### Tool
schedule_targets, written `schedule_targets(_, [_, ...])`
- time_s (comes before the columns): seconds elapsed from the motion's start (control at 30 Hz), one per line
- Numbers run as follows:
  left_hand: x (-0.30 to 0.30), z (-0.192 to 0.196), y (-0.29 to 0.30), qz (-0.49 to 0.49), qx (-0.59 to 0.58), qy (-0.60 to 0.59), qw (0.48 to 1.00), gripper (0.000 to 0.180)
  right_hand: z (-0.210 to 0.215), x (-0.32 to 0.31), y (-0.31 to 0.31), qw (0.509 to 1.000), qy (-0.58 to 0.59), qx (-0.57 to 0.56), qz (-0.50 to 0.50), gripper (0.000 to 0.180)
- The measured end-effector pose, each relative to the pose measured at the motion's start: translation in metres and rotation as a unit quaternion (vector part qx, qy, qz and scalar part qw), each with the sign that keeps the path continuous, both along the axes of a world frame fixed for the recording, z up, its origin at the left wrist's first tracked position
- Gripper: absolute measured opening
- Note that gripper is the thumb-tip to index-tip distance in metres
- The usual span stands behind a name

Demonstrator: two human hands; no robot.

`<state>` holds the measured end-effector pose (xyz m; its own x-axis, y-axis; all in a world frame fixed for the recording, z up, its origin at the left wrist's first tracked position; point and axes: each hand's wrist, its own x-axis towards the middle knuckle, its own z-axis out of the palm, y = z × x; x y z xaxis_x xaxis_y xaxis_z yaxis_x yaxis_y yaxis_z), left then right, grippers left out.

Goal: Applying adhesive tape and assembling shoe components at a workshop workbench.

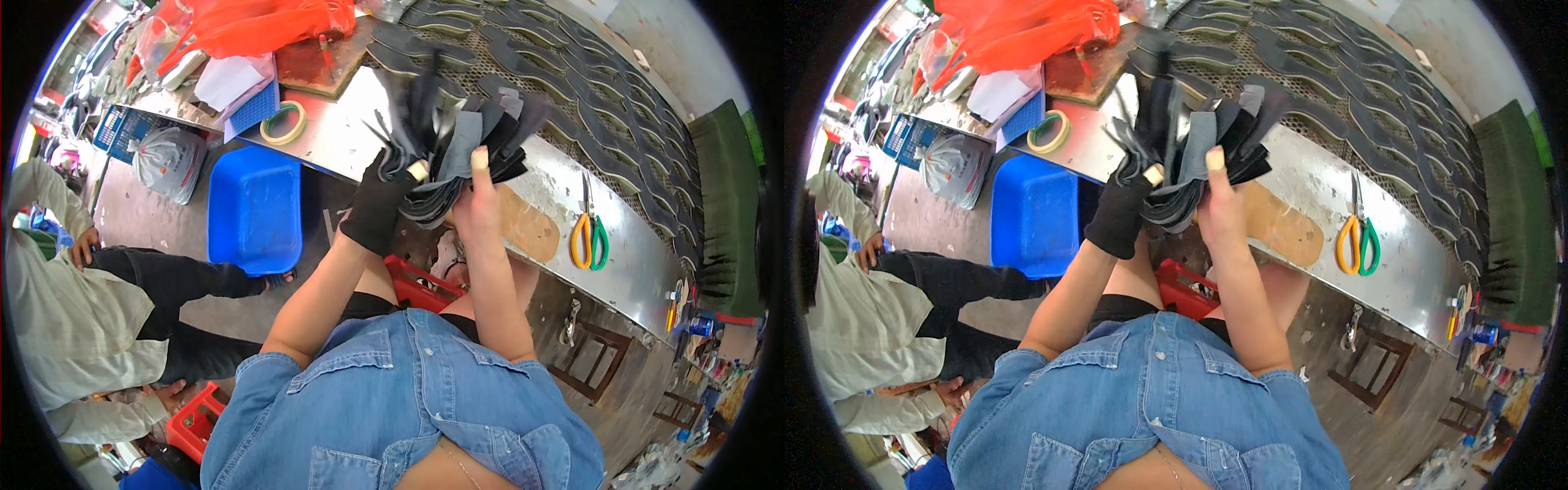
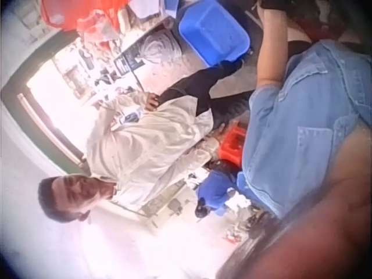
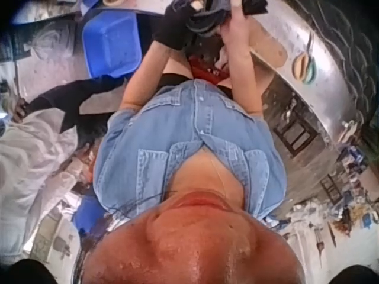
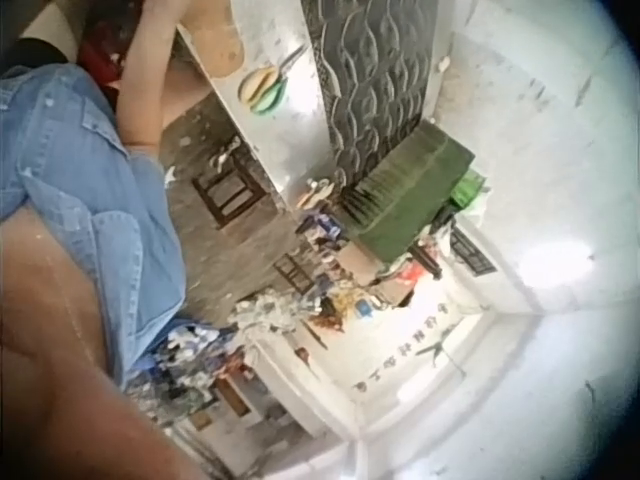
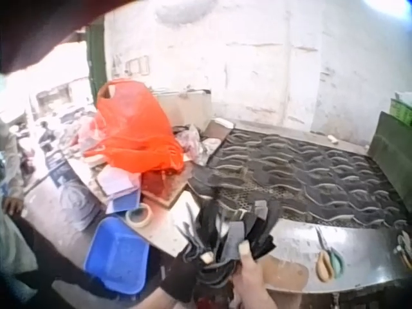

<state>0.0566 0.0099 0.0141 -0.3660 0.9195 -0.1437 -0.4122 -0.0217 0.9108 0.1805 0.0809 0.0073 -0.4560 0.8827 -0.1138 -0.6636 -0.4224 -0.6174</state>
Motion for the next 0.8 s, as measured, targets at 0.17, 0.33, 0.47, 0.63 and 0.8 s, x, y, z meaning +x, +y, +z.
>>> schedule_targets(0.17, [0.014, 0.006, 0.007, 0.013, 0.103, -0.213, 0.972, 0.035, 0.000, 0.020, 0.009, 0.997, 0.057, -0.050, 0.008, 0.048])
schedule_targets(0.33, [0.011, -0.002, 0.008, -0.037, 0.113, -0.133, 0.984, 0.041, 0.011, 0.015, -0.002, 0.996, 0.080, 0.037, 0.027, 0.047])
schedule_targets(0.47, [0.019, 0.004, 0.006, 0.039, 0.116, -0.055, 0.991, 0.041, 0.020, 0.004, -0.003, 0.993, -0.074, 0.090, -0.006, 0.052])
schedule_targets(0.63, [0.000, 0.010, 0.009, 0.006, 0.232, -0.304, 0.924, 0.041, 0.019, 0.003, 0.002, 0.996, 0.083, -0.016, -0.035, 0.044])
schedule_targets(0.8, [-0.005, 0.016, 0.013, 0.024, 0.264, -0.312, 0.912, 0.044, 0.021, 0.001, -0.009, 0.993, 0.120, -0.002, -0.016, 0.044])
